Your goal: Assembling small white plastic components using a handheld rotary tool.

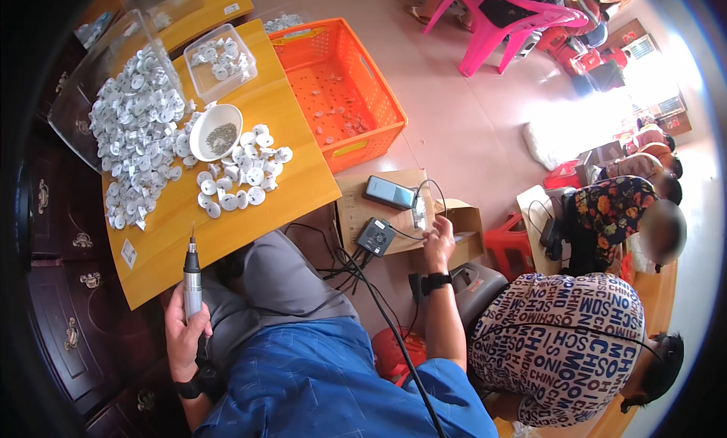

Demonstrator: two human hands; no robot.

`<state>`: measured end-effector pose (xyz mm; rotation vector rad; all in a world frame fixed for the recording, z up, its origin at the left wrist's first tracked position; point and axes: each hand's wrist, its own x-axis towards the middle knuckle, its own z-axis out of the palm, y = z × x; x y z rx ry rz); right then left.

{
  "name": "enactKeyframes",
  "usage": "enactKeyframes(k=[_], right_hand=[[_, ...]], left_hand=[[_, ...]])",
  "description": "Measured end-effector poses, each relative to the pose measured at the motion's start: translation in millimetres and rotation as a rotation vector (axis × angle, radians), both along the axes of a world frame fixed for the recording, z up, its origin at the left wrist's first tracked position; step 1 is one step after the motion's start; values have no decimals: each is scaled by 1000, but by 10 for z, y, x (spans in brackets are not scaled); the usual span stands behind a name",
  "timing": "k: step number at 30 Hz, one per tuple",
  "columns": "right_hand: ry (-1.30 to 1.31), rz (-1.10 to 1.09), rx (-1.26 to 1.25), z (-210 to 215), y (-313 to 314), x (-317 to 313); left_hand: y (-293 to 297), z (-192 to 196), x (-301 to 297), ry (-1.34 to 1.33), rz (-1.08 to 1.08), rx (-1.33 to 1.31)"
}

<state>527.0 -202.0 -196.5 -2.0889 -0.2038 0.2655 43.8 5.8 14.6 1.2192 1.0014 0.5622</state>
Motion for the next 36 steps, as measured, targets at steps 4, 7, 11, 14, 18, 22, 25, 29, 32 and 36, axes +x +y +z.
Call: enactKeyframes(k=[4,7,11,14,18,22,25,29,32,36], right_hand=[[-50,-45,-2,-67,-259,-466],[460,300,53,-145,-487,-866],[1223,1137,-40,521,-222,-1350],[1379,1223,38,1350,559,-1835],[925,1431,122,1713,1720,-2496],[130,1348,354,1645,2647,-3178],[-256,1296,389,1505,3210,-3605],[-435,1319,256,1513,3563,-3988],[-448,1401,70,1488,3710,-4104],[-501,1371,71,1315,3804,-4097]], left_hand=[[45,-1,-71,0,2,-3],[10,-8,-168,13,46,-28],[14,-28,-140,-15,69,-68],[10,-11,-211,2,60,-55],[-69,10,-417,20,156,-21],[-161,95,-642,-25,280,18],[-226,133,-781,-31,391,52],[-311,128,-951,-45,460,93],[-352,132,-1005,-30,487,81],[-342,99,-1009,-60,479,66]])
